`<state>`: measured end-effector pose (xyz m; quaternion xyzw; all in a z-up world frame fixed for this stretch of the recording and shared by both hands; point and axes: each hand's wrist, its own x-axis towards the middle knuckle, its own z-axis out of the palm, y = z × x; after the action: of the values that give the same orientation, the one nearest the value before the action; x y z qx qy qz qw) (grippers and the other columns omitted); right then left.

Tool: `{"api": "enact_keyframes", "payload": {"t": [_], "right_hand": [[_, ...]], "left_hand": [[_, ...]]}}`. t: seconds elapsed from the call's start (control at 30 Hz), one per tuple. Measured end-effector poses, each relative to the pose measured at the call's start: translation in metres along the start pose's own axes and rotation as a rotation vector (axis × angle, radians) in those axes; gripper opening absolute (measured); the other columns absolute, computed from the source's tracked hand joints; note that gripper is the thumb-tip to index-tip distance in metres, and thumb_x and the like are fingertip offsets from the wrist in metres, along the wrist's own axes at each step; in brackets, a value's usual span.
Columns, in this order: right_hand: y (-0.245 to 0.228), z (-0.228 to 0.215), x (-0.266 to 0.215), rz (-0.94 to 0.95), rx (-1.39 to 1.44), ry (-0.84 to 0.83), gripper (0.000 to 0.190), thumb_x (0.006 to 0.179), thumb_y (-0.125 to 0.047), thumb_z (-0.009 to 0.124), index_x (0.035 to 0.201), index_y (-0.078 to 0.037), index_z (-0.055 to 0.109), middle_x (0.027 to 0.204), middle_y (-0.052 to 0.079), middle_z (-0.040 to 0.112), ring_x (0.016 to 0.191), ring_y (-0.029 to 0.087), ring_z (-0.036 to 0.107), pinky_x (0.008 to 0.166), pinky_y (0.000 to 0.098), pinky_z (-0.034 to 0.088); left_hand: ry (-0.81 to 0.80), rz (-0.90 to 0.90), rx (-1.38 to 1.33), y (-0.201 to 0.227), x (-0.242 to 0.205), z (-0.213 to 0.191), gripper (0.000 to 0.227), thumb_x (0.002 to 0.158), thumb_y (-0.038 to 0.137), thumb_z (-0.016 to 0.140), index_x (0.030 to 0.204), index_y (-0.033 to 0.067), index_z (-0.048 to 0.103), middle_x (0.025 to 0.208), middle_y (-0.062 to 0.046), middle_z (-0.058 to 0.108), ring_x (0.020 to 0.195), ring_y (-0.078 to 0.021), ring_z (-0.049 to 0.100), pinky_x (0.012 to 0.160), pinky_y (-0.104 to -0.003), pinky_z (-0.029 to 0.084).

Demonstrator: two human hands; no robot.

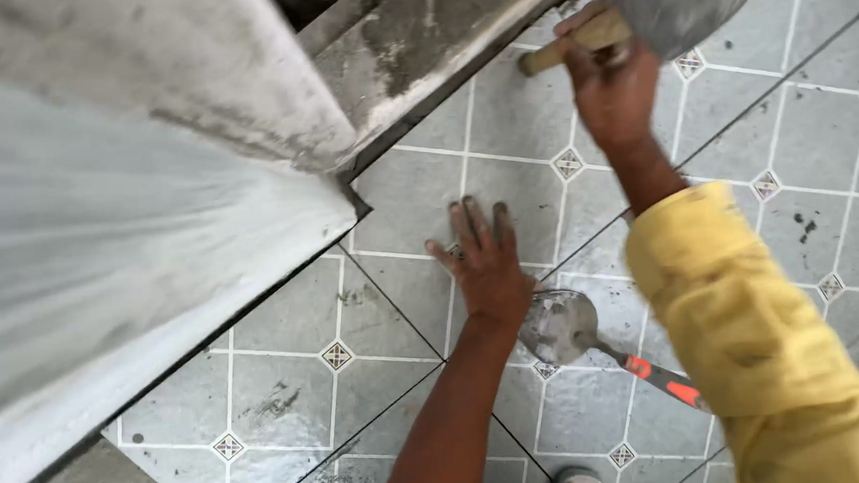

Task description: Apply mortar and position floor tiles using a mallet and trowel.

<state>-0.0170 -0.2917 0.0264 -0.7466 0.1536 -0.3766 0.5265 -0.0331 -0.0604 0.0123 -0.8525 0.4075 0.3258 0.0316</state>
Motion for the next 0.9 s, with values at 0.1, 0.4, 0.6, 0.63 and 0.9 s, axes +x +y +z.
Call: {"api": "enact_keyframes", "payload": {"t": [0.1, 0.4, 0.6, 0.63, 0.9], "right_hand": [[-0.012, 0.011, -0.009, -0.012, -0.045, -0.047, 0.018, 0.114, 0.012, 0.072, 0.120, 0.002, 0.059, 0.118, 0.010, 0.066, 0.102, 0.013, 0.064, 0.092, 0.0265, 0.055], [0.002, 0.016, -0.054, 0.016, 0.112, -0.110, 0.023, 0.112, 0.011, 0.065, 0.127, -0.001, 0.053, 0.121, 0.011, 0.066, 0.118, 0.018, 0.066, 0.107, 0.0313, 0.056], [-0.009, 0.026, -0.060, 0.028, 0.024, -0.041, 0.020, 0.112, 0.009, 0.065, 0.126, -0.002, 0.057, 0.123, 0.010, 0.068, 0.106, 0.016, 0.066, 0.094, 0.0312, 0.057], [-0.010, 0.029, -0.062, 0.033, -0.045, -0.048, 0.017, 0.112, 0.008, 0.065, 0.125, -0.001, 0.059, 0.123, 0.010, 0.068, 0.106, 0.017, 0.065, 0.094, 0.0313, 0.056], [-0.040, 0.031, -0.056, -0.022, -0.095, -0.072, 0.011, 0.112, -0.002, 0.066, 0.123, -0.001, 0.062, 0.120, 0.008, 0.068, 0.109, 0.016, 0.064, 0.097, 0.0328, 0.056]], "left_hand": [[0.010, -0.007, -0.073, -0.004, 0.006, 0.002, 0.120, 0.077, 0.061, 0.077, 0.164, 0.0126, 0.010, 0.168, -0.027, -0.007, 0.152, -0.0491, -0.014, 0.107, -0.086, 0.003], [0.590, 0.086, -0.246, -0.103, -0.019, 0.088, 0.119, 0.073, 0.074, 0.068, 0.162, 0.0061, 0.026, 0.171, -0.016, 0.017, 0.161, -0.0353, 0.009, 0.129, -0.061, 0.013], [0.489, -0.095, -0.101, -0.159, -0.060, 0.054, 0.106, 0.093, 0.071, 0.052, 0.158, -0.0073, 0.022, 0.167, -0.024, 0.015, 0.158, -0.0382, 0.009, 0.126, -0.058, 0.007], [0.407, -0.123, -0.051, -0.160, -0.061, 0.052, 0.103, 0.094, 0.069, 0.050, 0.158, -0.0057, 0.020, 0.168, -0.023, 0.013, 0.157, -0.0372, 0.007, 0.125, -0.057, 0.006], [0.128, -0.138, 0.077, -0.155, -0.068, 0.024, 0.094, 0.095, 0.063, 0.053, 0.161, 0.0037, 0.019, 0.172, -0.015, 0.005, 0.159, -0.0323, 0.003, 0.124, -0.061, 0.012]]}}
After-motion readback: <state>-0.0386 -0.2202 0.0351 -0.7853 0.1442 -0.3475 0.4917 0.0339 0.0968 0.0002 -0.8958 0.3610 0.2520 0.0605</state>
